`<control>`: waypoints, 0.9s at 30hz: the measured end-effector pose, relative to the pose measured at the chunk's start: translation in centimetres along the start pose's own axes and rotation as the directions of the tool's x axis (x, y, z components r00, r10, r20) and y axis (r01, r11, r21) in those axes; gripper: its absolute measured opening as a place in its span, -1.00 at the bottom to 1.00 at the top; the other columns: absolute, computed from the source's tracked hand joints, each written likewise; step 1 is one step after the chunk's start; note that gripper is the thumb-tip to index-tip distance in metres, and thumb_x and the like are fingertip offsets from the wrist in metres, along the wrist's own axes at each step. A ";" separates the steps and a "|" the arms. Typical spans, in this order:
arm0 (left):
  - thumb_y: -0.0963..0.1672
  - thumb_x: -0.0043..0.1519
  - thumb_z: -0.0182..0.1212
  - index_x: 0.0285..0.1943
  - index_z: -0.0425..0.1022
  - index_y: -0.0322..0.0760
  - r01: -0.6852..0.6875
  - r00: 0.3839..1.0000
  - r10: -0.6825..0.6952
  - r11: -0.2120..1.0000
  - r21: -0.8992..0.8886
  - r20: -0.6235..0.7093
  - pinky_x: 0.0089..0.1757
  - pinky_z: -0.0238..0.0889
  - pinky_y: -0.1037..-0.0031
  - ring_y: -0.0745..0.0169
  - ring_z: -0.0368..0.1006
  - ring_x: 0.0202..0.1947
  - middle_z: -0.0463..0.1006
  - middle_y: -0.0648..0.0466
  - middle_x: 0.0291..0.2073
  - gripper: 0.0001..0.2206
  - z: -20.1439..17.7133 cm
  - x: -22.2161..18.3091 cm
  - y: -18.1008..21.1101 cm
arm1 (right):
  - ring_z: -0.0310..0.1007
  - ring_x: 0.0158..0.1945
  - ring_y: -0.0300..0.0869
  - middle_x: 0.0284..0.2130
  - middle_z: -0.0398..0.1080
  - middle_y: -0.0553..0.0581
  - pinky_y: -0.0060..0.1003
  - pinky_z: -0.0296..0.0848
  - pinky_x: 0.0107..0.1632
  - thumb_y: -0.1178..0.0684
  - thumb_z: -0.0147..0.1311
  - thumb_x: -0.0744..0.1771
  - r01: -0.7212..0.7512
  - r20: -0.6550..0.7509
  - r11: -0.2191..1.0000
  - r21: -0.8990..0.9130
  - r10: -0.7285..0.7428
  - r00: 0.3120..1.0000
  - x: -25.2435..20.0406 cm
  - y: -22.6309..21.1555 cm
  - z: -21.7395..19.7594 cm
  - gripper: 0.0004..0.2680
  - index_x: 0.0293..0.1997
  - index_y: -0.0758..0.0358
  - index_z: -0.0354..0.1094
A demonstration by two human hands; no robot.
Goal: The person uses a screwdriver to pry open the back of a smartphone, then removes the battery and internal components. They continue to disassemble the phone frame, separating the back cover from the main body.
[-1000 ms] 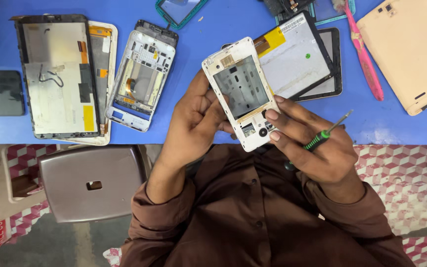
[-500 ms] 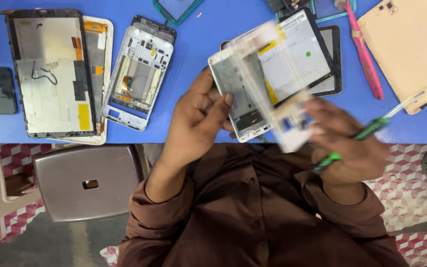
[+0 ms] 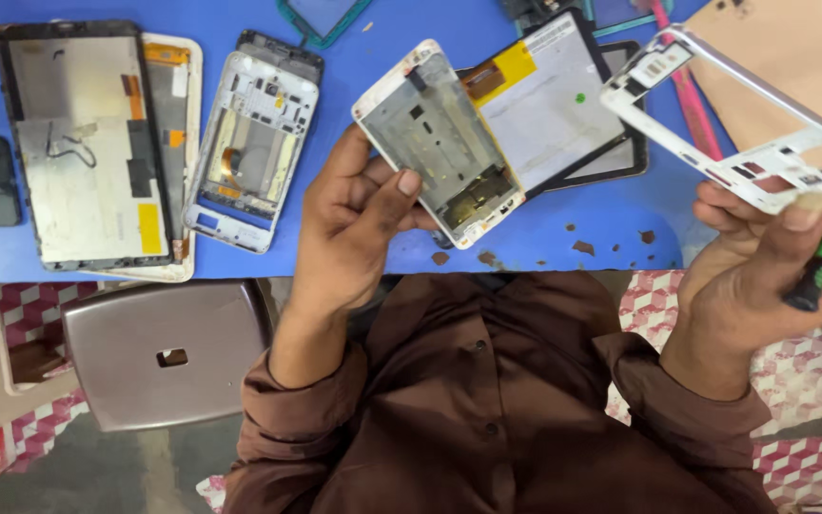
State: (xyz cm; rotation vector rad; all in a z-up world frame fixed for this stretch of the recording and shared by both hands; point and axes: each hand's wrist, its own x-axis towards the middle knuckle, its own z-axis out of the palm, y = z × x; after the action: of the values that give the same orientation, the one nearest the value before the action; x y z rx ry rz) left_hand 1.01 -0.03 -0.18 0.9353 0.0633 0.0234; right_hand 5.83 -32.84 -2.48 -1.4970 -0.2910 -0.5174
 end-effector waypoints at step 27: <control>-0.48 0.28 0.08 0.75 -0.25 -0.26 -0.065 0.994 0.063 0.998 -0.017 -0.086 0.02 0.58 0.24 -0.04 0.56 0.10 0.41 -0.21 0.23 -0.12 2.1 0.6 0.9 | 0.63 -0.24 -0.06 -0.04 0.50 0.41 -0.26 0.70 -0.18 0.26 -0.08 0.59 -0.182 0.029 0.909 -0.375 0.207 0.978 5.5 -2.0 -3.1 -0.89 0.29 0.47 0.18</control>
State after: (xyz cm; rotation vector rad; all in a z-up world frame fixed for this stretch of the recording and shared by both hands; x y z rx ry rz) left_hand 1.78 -1.20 1.76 0.9158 0.1117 0.1234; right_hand 9.20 -36.72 1.75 -1.8927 -0.0949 -0.3729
